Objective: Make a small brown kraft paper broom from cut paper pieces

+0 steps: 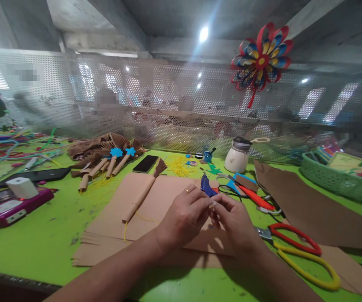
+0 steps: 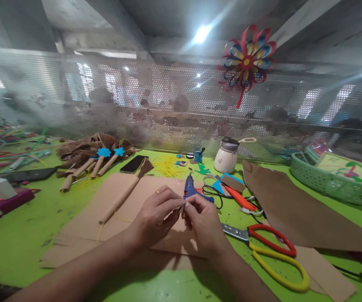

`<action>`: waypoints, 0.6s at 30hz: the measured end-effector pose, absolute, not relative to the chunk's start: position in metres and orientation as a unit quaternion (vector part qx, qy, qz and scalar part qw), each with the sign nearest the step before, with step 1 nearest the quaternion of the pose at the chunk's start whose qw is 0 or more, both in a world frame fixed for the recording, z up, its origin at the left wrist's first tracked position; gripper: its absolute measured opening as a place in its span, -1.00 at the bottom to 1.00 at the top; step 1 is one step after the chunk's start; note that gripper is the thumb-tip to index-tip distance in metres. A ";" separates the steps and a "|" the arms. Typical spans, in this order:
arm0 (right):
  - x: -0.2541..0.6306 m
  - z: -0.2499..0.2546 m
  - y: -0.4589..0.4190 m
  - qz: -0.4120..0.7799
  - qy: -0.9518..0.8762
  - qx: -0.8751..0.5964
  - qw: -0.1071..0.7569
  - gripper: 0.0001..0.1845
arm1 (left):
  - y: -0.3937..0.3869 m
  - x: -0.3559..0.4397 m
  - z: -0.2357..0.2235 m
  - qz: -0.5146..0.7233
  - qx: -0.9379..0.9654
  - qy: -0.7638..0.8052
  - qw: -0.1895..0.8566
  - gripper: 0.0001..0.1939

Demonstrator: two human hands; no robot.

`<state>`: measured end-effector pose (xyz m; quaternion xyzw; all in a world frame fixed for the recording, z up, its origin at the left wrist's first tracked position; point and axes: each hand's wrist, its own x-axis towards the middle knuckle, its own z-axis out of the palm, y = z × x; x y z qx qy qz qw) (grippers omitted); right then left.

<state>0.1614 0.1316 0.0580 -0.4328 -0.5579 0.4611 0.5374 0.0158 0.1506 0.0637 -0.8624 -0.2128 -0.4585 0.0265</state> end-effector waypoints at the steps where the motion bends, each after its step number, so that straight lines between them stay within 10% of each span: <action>1: 0.162 0.057 0.132 0.472 -0.551 -0.429 0.538 -0.77 | 0.150 0.016 0.064 -0.458 -0.863 -0.210 0.029 -0.82; 18: 0.165 0.046 0.139 0.522 -0.517 -0.415 0.536 -0.77 | 0.149 0.021 0.054 -0.423 -0.867 -0.262 0.006 -0.79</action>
